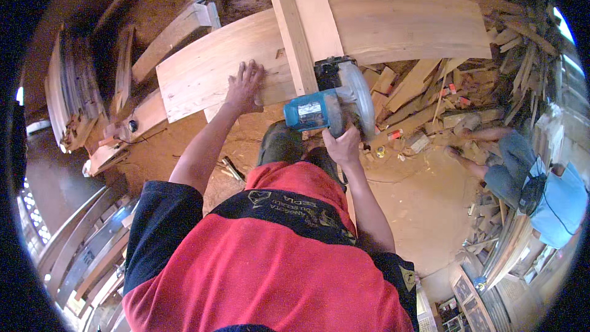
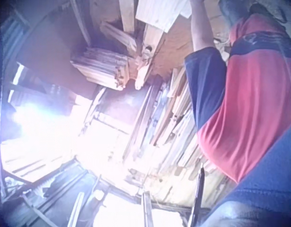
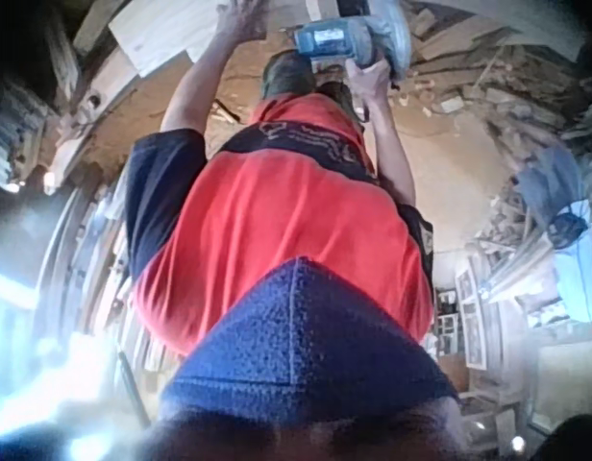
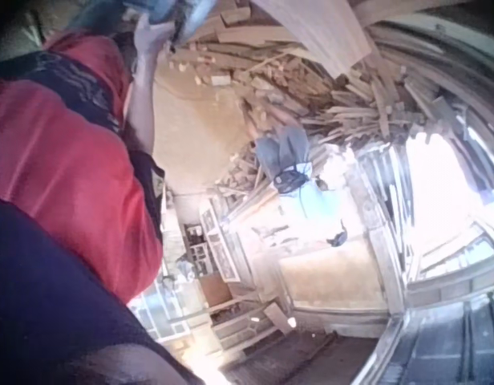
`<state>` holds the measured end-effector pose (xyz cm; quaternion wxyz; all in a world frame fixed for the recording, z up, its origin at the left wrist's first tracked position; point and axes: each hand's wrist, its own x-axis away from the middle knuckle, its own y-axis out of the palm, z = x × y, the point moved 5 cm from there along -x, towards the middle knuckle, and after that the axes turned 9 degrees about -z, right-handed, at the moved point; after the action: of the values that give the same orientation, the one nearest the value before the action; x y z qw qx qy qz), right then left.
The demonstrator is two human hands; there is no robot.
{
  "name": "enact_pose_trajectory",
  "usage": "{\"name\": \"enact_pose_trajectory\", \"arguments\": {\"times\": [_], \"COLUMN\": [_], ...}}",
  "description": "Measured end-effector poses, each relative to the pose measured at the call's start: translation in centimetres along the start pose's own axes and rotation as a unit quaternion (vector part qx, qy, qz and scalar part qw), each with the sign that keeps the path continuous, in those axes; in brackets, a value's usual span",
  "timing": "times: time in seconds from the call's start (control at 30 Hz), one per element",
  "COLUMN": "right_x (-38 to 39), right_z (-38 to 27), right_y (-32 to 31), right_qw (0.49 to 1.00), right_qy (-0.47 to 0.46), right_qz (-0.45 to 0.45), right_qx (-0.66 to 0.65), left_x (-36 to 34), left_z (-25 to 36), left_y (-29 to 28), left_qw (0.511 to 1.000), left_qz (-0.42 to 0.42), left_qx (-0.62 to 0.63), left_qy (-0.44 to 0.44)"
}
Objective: The person positions wooden boards against a guide, uses a circular saw to cut through the wood, and subsequently uses a hand planer to smooth the surfaces of several boards.
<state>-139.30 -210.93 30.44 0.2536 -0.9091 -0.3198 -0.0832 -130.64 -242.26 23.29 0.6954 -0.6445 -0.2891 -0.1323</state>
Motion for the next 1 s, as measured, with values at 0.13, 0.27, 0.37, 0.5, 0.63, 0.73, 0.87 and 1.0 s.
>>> {"name": "enact_pose_trajectory", "arguments": {"times": [0.13,0.27,0.37,0.5,0.63,0.73,0.87,1.0], "right_x": [-0.6,-1.5,-2.5,-4.0,-5.2,-5.9,-7.0,-7.8], "right_z": [-1.6,-2.8,-2.7,-3.8,-3.9,-4.1,-4.5,-5.5], "right_y": [-0.2,-0.3,-0.2,0.0,0.2,0.4,0.5,0.5], "right_qw": [1.0,0.999,0.999,0.999,0.999,0.999,0.998,0.998], "right_qy": [0.0,-0.003,0.0,-0.017,-0.035,-0.032,-0.031,-0.032], "right_qz": [-0.018,-0.026,-0.022,-0.021,-0.005,-0.022,-0.03,-0.023], "right_qx": [-0.018,-0.034,-0.03,-0.016,0.009,-0.03,-0.041,-0.056], "left_x": [0.0,-0.3,-0.3,-0.4,-0.7,-0.7,-0.5,-0.3], "left_z": [-0.3,-0.3,-0.1,-0.3,-0.4,-0.2,-0.1,-0.1], "left_y": [0.3,0.3,0.1,0.3,0.9,1.0,0.2,0.2], "left_qw": [1.0,0.999,0.999,0.999,1.0,1.0,1.0,1.0], "left_qz": [-0.019,-0.032,-0.035,-0.032,-0.012,-0.012,-0.011,-0.011], "left_qx": [0.013,0.012,0.009,0.013,0.011,0.012,0.016,0.027], "left_qy": [-0.012,-0.017,-0.018,-0.015,-0.007,-0.003,-0.007,-0.005]}}
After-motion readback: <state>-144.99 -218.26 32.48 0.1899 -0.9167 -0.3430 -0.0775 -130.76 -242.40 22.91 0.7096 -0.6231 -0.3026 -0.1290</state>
